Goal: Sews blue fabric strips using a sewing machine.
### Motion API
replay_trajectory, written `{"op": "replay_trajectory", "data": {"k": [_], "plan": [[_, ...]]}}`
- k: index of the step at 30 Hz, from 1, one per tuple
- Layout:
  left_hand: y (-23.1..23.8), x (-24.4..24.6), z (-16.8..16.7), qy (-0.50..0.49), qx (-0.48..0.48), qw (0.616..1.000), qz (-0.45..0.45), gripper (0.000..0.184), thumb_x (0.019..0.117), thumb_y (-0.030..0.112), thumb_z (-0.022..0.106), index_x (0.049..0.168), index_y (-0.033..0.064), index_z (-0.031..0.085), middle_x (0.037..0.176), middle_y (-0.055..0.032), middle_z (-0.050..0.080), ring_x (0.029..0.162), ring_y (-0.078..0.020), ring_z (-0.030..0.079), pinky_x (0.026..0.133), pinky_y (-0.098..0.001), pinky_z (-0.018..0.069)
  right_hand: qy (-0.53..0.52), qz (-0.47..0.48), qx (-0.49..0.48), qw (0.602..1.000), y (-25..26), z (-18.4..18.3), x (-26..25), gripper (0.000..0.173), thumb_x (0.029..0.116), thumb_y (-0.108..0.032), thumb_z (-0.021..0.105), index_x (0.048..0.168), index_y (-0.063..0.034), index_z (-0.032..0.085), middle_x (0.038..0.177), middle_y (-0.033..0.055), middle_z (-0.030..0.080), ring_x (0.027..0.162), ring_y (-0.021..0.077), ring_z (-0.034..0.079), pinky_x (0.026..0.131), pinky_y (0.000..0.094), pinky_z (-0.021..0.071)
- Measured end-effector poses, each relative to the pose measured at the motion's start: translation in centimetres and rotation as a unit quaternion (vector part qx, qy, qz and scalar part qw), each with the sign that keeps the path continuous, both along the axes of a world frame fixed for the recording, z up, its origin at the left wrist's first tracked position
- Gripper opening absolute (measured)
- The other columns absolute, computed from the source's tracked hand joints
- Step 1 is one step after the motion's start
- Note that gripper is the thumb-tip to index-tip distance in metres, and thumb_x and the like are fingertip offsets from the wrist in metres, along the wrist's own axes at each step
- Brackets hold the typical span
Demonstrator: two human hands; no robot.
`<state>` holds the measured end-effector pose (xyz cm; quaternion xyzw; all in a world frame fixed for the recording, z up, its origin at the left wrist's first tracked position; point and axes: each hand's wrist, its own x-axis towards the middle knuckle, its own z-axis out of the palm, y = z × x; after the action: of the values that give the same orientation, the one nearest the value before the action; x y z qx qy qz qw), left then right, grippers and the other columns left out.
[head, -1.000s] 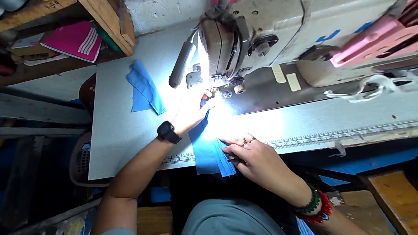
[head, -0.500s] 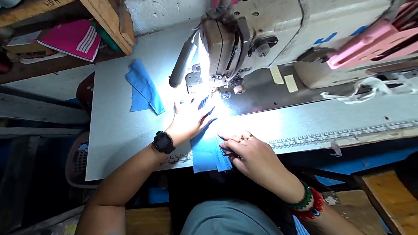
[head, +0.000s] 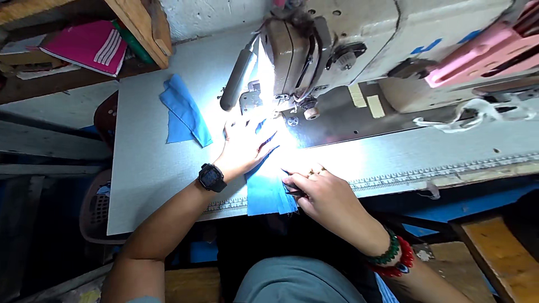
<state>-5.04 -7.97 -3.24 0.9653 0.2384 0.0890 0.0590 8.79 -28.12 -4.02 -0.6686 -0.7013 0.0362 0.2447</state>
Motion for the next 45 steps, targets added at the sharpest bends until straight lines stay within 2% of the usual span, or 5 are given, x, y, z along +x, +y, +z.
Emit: {"op": "replay_trajectory", "data": {"k": [8, 12, 23, 33, 45], "plan": [[0.4, -0.1, 0.0, -0.007, 0.003, 1.0, -0.009, 0.044, 0.1045, 0.052, 0.042, 0.143, 0.0407, 0.059, 0.154, -0.0095, 0.049, 0.144, -0.0348, 0.039, 0.109, -0.0667, 0.0221, -0.002, 0.005, -0.005, 1.0, 0.3, 0.2, 0.1, 0.025, 0.0807, -0.011, 0.062, 0.1, -0.0139, 0.077, 0.083, 0.0051, 0.072, 0.073, 0.0278, 0.068, 0.057, 0.0433, 0.0511], [-2.6, -1.7, 0.6, -0.076, -0.039, 0.987, -0.135, 0.027, 0.1033, 0.028, 0.057, 0.118, 0.0184, 0.078, 0.131, -0.0074, 0.066, 0.123, -0.0271, 0.06, 0.1, -0.0533, 0.0481, 0.04, 0.044, -0.017, 0.998, -0.6, -0.2, 1.2, 0.033, 0.0848, -0.01, 0.061, 0.111, -0.0182, 0.078, 0.125, 0.0041, 0.073, 0.104, 0.0295, 0.07, 0.076, 0.049, 0.0568], [-10.2, -6.8, -1.5, -0.113, -0.006, 0.977, -0.178, 0.03, 0.1026, 0.042, 0.058, 0.12, 0.0253, 0.076, 0.128, -0.002, 0.07, 0.131, -0.0202, 0.058, 0.116, -0.0538, 0.0319, 0.066, 0.078, 0.045, 0.994, -5.6, -2.7, 1.7, 0.044, 0.0897, -0.013, 0.055, 0.126, -0.0286, 0.074, 0.131, -0.0023, 0.07, 0.104, 0.0242, 0.065, 0.076, 0.0399, 0.0511], [-10.6, -6.7, -1.8, -0.183, 0.045, 0.96, -0.209, 0.017, 0.0984, 0.019, 0.062, 0.091, 0.0139, 0.076, 0.121, -0.0027, 0.073, 0.126, -0.0198, 0.061, 0.116, -0.0491, 0.0333, 0.005, 0.072, 0.076, 0.994, -5.3, -3.2, 1.0, 0.028, 0.0988, -0.019, 0.056, 0.118, -0.0253, 0.075, 0.127, 0.0038, 0.071, 0.098, 0.0296, 0.065, 0.067, 0.041, 0.0505], [-10.3, -6.7, -2.1, -0.16, 0.035, 0.959, -0.231, 0.018, 0.0979, 0.017, 0.058, 0.09, 0.0128, 0.074, 0.112, -0.0019, 0.075, 0.12, -0.018, 0.064, 0.114, -0.0472, 0.035, 0.027, 0.077, 0.123, 0.989, -5.7, -4.8, 1.4, 0.033, 0.0998, -0.019, 0.057, 0.126, -0.0304, 0.074, 0.126, 0.0023, 0.071, 0.109, 0.0252, 0.064, 0.082, 0.0377, 0.0504]]}}
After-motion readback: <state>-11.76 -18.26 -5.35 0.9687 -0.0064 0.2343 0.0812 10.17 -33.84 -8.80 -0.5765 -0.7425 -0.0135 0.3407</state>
